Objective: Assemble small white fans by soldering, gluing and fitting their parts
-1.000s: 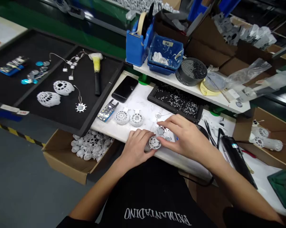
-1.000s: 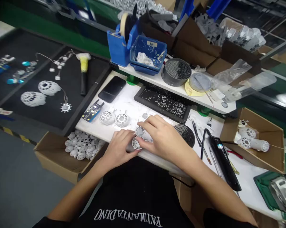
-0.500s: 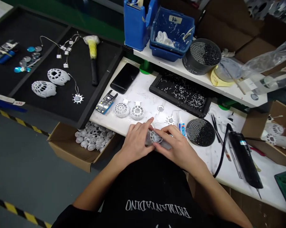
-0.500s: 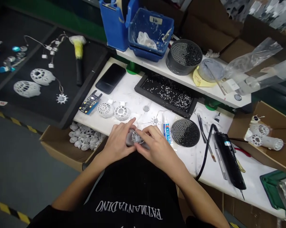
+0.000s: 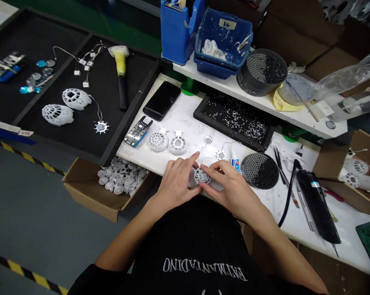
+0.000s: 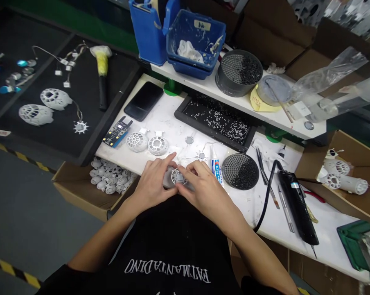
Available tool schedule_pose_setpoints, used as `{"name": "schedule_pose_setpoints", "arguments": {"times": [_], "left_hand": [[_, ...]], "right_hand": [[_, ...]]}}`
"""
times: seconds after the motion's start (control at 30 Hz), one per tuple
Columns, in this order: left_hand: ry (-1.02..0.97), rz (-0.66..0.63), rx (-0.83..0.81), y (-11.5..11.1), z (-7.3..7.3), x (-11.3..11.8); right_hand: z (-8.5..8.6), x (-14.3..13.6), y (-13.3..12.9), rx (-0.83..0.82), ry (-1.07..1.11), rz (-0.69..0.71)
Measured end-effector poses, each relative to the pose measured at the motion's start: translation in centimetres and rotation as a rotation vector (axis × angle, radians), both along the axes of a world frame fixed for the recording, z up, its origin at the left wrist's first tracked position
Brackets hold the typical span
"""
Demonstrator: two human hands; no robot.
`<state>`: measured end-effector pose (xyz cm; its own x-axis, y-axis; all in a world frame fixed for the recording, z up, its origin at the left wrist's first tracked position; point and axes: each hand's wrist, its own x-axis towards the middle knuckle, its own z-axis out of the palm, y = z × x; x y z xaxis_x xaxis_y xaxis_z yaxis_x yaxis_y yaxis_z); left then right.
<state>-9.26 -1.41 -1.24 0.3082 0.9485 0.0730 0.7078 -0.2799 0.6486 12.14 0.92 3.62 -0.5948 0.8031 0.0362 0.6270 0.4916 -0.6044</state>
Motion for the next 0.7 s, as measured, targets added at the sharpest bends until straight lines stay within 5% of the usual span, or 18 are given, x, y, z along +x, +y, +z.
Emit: {"name": "schedule_pose_setpoints", "arguments": {"times": [0.53, 0.7], "left_hand": [[0.02, -0.016, 0.028, -0.1, -0.1, 0.0], [0.008, -0.057, 0.055, -0.1, 0.2, -0.2]], "right_hand": [[-0.7, 1.4, 0.5, -0.109, 0.072, -0.021], [-0.2, 2.8, -0.4, -0.051, 0.209, -0.143]]}}
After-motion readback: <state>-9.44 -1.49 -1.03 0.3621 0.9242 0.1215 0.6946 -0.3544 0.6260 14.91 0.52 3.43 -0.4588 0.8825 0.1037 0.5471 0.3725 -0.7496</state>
